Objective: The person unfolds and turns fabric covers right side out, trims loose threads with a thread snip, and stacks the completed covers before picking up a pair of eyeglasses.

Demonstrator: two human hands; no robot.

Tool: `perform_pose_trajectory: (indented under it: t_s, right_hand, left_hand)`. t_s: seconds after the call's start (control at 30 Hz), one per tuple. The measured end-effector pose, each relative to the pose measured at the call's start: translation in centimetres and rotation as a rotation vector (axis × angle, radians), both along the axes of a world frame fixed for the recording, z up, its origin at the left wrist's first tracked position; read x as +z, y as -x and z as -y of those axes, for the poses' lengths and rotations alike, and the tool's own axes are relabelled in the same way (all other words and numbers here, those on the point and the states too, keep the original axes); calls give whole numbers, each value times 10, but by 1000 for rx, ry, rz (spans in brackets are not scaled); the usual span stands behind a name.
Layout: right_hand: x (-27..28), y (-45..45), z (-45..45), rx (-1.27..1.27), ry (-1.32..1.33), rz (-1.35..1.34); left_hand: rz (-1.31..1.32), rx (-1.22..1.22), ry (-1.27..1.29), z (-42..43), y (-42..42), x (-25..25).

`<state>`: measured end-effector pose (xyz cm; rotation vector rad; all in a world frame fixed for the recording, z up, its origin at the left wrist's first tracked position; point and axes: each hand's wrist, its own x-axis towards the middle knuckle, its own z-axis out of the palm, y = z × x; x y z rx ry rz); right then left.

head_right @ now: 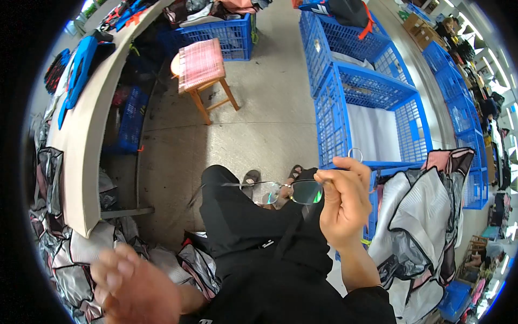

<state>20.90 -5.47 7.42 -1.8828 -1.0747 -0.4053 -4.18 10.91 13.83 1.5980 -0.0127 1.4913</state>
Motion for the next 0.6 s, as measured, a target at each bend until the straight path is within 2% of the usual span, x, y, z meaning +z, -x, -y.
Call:
perform_pose_trajectory:
  t_s: [0.03, 0.07, 0.17, 0.37, 0.53, 0.6]
  right_hand:
    - [-19, -2, 8, -45, 42, -62]
    - [-32, -7, 16, -47, 76, 34]
    - [-61, -6, 38, -88, 117, -73]
    - [-67, -3, 59, -181, 129, -116]
    - [-70, -8, 85, -248, 176, -119]
    - [-77, -10, 90, -260, 95, -238]
  left_hand:
    - [36, -139, 59, 10, -4, 7]
    - [32, -259, 111, 14, -7, 16]
    - [-8, -514, 238, 16, -12, 36]
    - [-168, -845, 486, 26, -34, 58]
    - [-219, -1020, 651, 36, -47, 63]
    - [-216, -1094, 649, 41, -50, 64]
